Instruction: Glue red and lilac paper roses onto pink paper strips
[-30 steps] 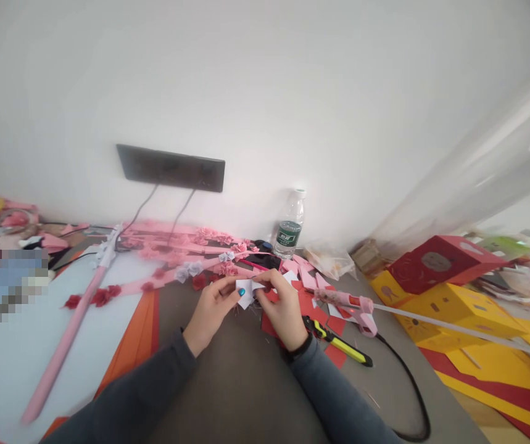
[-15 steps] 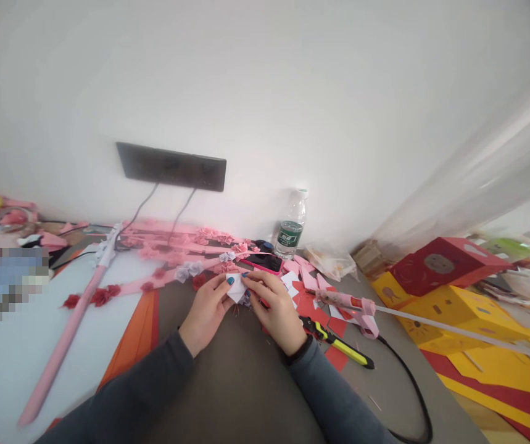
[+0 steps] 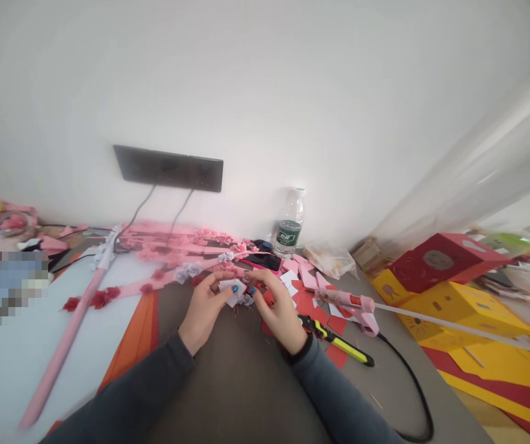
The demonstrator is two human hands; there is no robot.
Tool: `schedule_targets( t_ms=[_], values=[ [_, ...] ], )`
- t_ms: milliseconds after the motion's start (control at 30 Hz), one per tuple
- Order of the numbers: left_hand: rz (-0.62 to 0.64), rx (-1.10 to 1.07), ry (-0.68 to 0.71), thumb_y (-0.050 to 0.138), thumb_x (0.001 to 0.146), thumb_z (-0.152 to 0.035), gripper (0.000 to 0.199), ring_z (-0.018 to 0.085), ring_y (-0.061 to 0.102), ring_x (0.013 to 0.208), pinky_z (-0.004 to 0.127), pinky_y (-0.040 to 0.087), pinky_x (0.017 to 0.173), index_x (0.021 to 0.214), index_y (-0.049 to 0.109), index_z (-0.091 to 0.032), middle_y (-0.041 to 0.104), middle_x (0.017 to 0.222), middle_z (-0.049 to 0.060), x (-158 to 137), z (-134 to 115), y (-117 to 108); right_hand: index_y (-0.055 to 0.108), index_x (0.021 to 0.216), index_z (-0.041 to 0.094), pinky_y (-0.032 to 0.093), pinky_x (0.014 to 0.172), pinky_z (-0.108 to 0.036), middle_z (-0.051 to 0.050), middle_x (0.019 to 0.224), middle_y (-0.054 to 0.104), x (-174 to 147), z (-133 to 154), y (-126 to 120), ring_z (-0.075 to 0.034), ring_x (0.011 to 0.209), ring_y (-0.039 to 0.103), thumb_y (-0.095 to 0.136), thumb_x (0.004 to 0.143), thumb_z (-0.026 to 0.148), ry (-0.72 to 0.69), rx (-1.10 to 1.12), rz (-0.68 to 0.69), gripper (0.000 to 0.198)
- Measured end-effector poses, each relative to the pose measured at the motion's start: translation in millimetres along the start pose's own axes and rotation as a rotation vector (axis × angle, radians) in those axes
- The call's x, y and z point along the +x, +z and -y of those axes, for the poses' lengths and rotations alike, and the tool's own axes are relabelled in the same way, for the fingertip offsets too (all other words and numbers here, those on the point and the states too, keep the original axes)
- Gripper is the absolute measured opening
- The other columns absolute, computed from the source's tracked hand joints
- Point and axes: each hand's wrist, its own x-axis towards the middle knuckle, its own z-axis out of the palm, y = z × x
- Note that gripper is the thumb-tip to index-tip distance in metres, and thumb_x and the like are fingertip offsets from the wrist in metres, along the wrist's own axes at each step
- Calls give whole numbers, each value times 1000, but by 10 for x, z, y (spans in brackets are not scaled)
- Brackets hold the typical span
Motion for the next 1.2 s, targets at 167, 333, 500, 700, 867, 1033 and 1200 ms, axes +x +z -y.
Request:
schedule_targets(
  t_ms=[167,333,500,700,867,1033,1200],
  values=[
    [51,66,-7,93,60,-32,44,16,68,79,26,54,72,94,72,-16,75,90,5,5,31,-23,63,86,21,50,66,-29,-3,80,68,9,-24,-13,-18,73,63,58,95,24,114,15,17,11],
    [111,114,-11,91,64,-36,39,12,62,69,22,49,63,92,72,-16,70,80,1,-3,55,-37,61,82,21,46,65,-27,-2,77,64,13,-12,-3,-17,70,59,54,97,24,93,25,97,16],
    [116,114,0,92,63,-41,41,10,57,65,21,45,60,85,69,-16,65,74,-2,-4,56,-27,58,81,21,43,64,-27,-2,76,62,21,24,-8,-16,69,56,52,99,27,85,49,137,20],
    [95,122,4,93,61,-43,45,10,56,64,21,45,58,85,65,-16,63,74,-3,-4,26,-19,58,83,21,42,62,-26,0,73,61,12,25,10,-15,65,53,57,95,31,146,95,188,16],
    [142,158,5,92,62,-40,44,10,55,61,21,44,57,87,65,-16,61,68,-4,-5,10,-33,58,78,21,41,63,-26,0,71,60,-2,29,26,-15,65,52,55,97,33,182,89,243,22],
    [165,190,96,88,70,-38,36,13,60,76,21,49,64,93,68,-17,66,87,1,0,29,-36,53,75,21,39,63,-27,2,70,54,8,39,9,-14,65,48,54,98,38,195,162,223,28],
    [231,134,135,87,73,-34,39,20,66,99,27,54,84,104,69,-20,71,106,6,20,64,-28,49,74,22,37,60,-27,3,69,48,27,-19,-13,-14,63,43,55,97,49,242,258,151,35]
  ],
)
